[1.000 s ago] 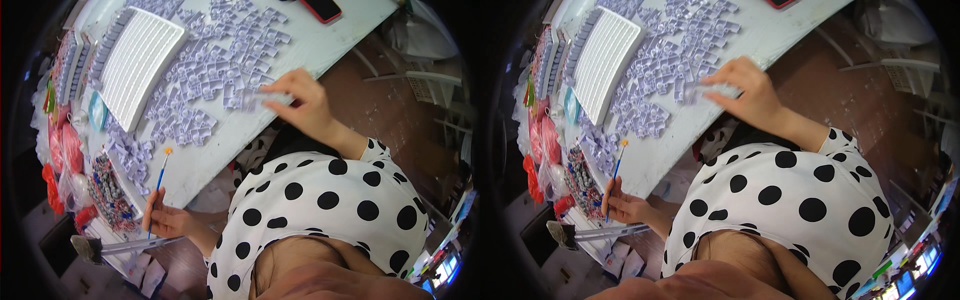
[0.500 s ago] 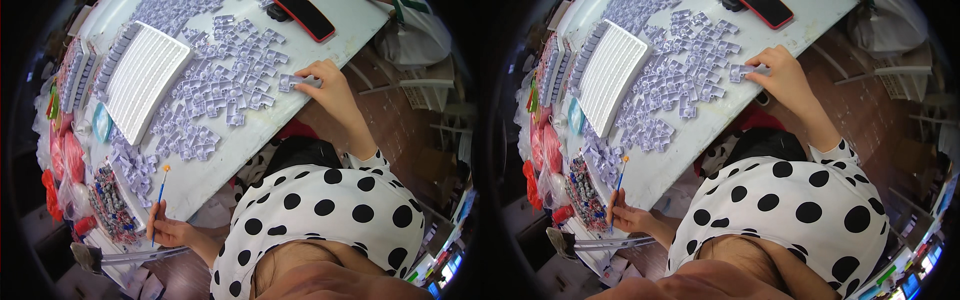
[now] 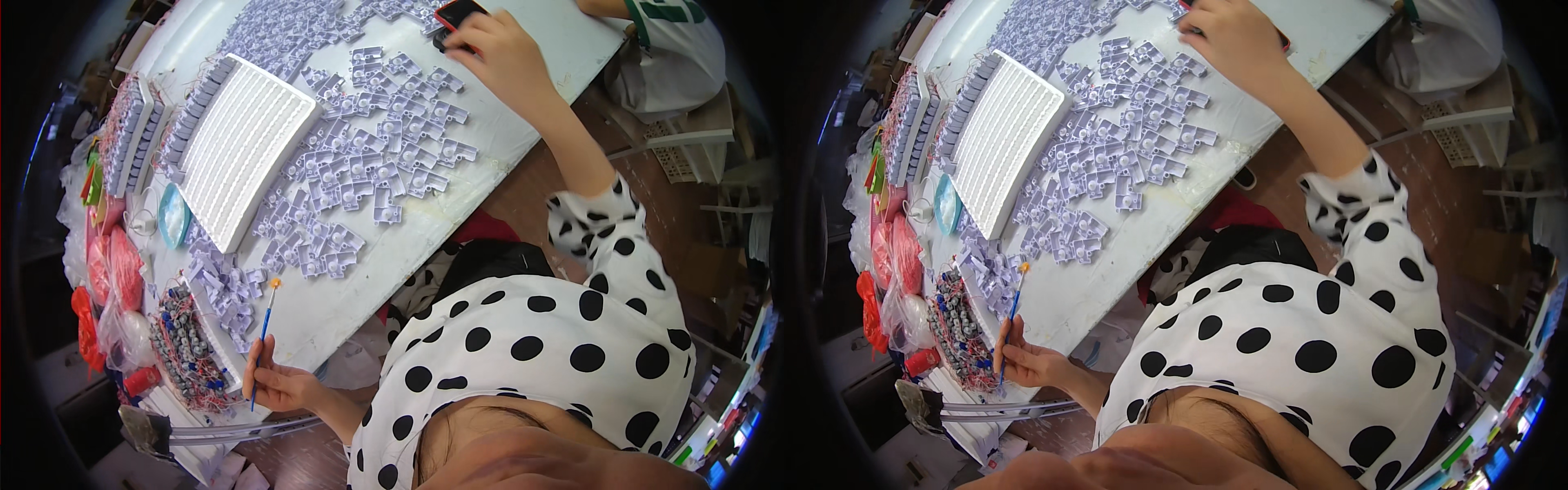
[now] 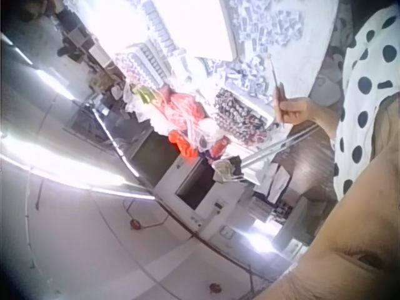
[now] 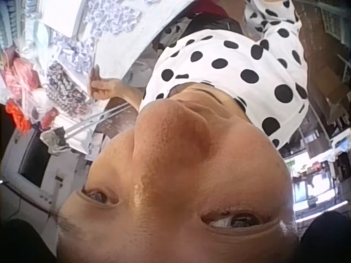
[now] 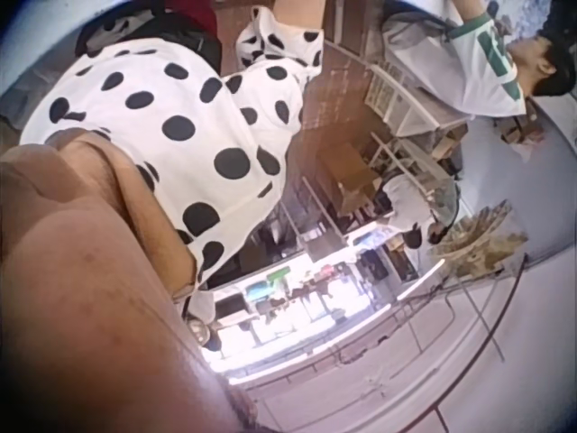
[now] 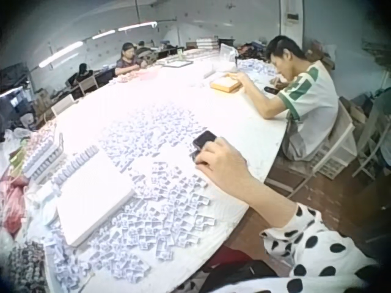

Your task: Applying liquid with a brush and assembling small electronic components into plastic housings at a workshop table.

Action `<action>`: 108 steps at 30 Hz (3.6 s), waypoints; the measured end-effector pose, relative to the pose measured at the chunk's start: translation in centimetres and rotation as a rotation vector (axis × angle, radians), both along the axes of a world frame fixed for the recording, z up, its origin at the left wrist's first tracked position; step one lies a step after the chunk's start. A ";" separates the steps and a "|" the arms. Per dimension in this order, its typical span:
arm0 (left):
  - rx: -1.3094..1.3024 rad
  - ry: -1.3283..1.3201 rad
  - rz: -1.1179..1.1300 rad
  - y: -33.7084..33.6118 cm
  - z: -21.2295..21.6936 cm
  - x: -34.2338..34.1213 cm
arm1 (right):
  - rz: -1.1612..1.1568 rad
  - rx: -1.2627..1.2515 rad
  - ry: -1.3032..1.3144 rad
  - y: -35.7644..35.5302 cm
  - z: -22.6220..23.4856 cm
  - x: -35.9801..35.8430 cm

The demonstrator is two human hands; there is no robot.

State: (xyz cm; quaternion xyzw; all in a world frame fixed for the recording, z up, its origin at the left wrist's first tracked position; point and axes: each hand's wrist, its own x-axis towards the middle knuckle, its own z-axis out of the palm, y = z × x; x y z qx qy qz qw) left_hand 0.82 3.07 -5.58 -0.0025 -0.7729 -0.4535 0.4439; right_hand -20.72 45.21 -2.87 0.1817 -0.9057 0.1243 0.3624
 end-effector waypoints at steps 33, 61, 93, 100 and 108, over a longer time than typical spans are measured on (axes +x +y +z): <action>0.054 -0.040 -0.506 4.8 -1.1 0.7 | 0.847 0.243 -0.233 -9.9 -5.0 12.9; -0.066 -0.274 -0.582 5.5 -1.7 0.7 | 0.712 -0.208 -0.397 -11.4 -7.1 14.7; -0.170 -0.289 -0.665 5.2 -0.6 0.4 | 0.682 -0.202 -0.443 -11.5 -7.2 15.0; -0.208 -0.226 -0.664 5.8 -0.4 0.0 | 0.685 -0.208 -0.440 -11.5 -7.0 15.0; 0.068 -0.085 -0.360 4.1 0.2 0.3 | 0.702 -0.217 -0.404 -10.8 -6.6 15.1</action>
